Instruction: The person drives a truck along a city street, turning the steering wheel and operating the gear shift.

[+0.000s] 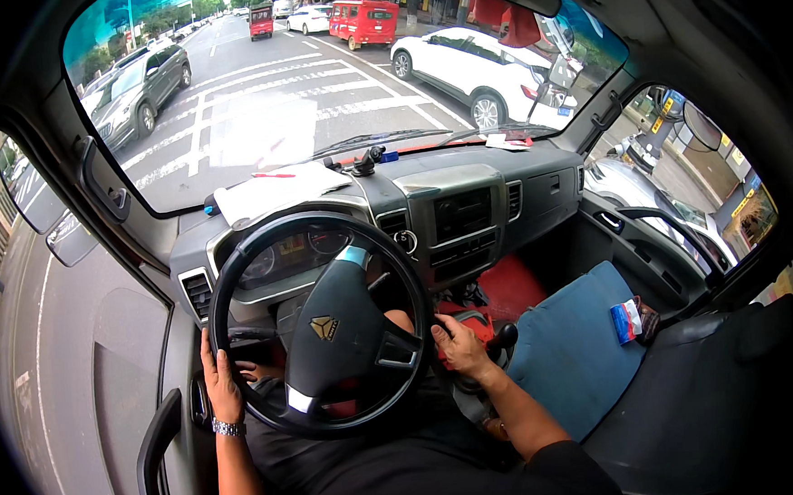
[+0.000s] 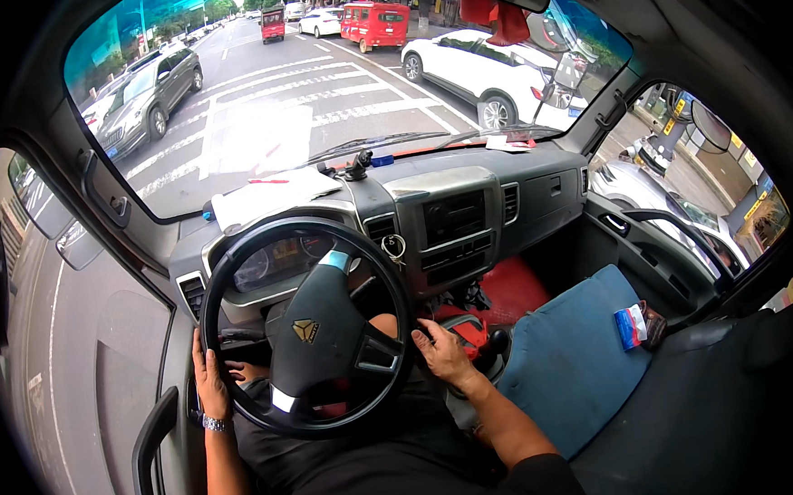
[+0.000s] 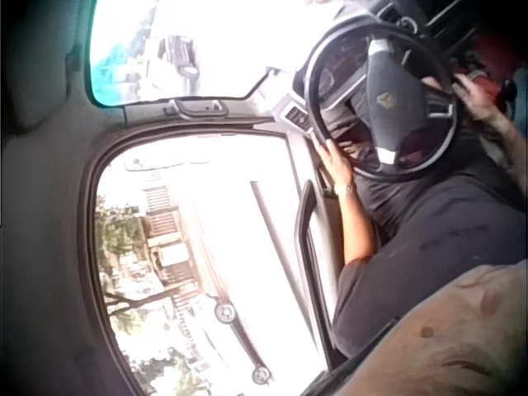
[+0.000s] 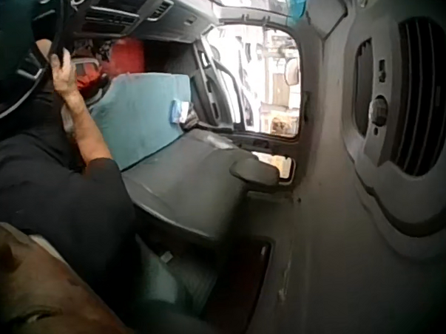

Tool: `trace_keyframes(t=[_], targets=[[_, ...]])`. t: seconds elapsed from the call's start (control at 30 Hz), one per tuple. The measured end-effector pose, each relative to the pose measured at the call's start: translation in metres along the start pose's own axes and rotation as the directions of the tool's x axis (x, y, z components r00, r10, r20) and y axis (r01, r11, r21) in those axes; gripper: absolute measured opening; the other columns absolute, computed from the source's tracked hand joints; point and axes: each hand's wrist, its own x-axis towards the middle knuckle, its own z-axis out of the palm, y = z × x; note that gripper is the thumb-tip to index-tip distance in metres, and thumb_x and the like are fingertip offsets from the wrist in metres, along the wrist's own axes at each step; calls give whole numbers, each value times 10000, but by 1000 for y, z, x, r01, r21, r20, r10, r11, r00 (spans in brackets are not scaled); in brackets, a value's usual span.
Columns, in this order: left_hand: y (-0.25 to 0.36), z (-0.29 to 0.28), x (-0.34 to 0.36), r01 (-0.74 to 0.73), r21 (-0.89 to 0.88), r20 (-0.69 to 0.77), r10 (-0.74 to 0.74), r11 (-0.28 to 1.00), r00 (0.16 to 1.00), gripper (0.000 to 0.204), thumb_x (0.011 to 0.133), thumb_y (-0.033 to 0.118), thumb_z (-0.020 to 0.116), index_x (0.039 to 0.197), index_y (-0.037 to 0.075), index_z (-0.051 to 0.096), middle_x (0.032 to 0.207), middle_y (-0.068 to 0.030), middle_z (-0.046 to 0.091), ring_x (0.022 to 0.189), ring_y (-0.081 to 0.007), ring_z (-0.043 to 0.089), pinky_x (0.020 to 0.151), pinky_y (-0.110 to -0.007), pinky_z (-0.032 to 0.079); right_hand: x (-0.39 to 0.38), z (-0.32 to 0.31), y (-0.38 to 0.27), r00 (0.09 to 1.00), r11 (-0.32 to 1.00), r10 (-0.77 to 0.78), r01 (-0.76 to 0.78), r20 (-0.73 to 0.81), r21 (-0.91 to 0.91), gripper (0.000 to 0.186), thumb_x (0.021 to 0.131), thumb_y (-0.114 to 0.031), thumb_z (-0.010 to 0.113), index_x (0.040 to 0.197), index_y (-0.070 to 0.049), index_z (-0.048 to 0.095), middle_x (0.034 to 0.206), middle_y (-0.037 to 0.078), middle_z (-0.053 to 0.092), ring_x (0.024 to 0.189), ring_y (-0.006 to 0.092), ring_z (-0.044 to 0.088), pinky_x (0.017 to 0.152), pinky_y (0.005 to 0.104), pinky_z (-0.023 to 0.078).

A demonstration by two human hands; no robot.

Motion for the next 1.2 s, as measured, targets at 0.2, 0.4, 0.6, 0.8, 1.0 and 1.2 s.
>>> trace_keyframes(t=[0.2, 0.4, 0.6, 0.8, 1.0, 1.2], targets=[[-7, -9, -1, 5, -58, -5, -5, 998, 1000, 622, 1151, 302, 483, 1697, 158, 222, 1384, -157, 610, 827, -208, 733, 647, -290, 588, 16, -66, 28, 911, 803, -312, 102, -269, -588, 474, 964, -407, 739, 1266, -45, 692, 1205, 154, 719, 1185, 373, 629, 1032, 475, 500], [-28, -21, 16, -77, 143, -88, 90, 987, 992, 571, 1104, 320, 590, 1573, 14, 478, 1413, -105, 624, 1242, -194, 597, 1125, -313, 409, -3, -74, 90, 928, 793, 112, -298, -354, -531, 385, 923, -378, 745, 1166, -80, 761, 1113, 150, 765, 1064, 376, 703, 943, 465, 549], [3, -15, 24, 297, -255, 41, -297, 920, 954, 269, 968, 358, 750, 1038, 121, 645, 906, 45, 620, 791, -71, 569, 704, -226, 467, 2, -64, 98, 889, 836, -44, -218, -457, -504, 294, 947, -342, 720, 1091, -94, 788, 1064, 133, 779, 978, 360, 739, 855, 452, 577], [-18, -32, 41, 312, -221, 132, -289, 924, 948, 264, 974, 329, 713, 1068, 87, 663, 878, 25, 610, 784, -66, 569, 702, -214, 456, 3, -67, 102, 884, 800, -128, -176, -450, -574, 279, 948, -341, 720, 1075, -104, 794, 1044, 130, 779, 961, 358, 741, 846, 453, 577], [-38, -41, 25, 267, -214, 60, -261, 940, 964, 494, 976, 321, 690, 1390, 57, 628, 929, 38, 599, 823, -71, 569, 781, -223, 478, 5, -61, 94, 882, 840, -104, -171, -461, -516, 277, 954, -335, 713, 1065, -95, 795, 1045, 133, 779, 954, 356, 740, 841, 450, 575], [-27, -33, 35, -61, 79, -41, 65, 995, 997, 831, 970, 249, 748, 1647, 6, 331, 1526, -114, 519, 1345, -177, 521, 1154, -349, 406, 4, -67, 95, 889, 830, -92, -180, -448, -527, 254, 946, -314, 721, 1068, -104, 794, 1048, 129, 778, 955, 352, 740, 838, 446, 577]])
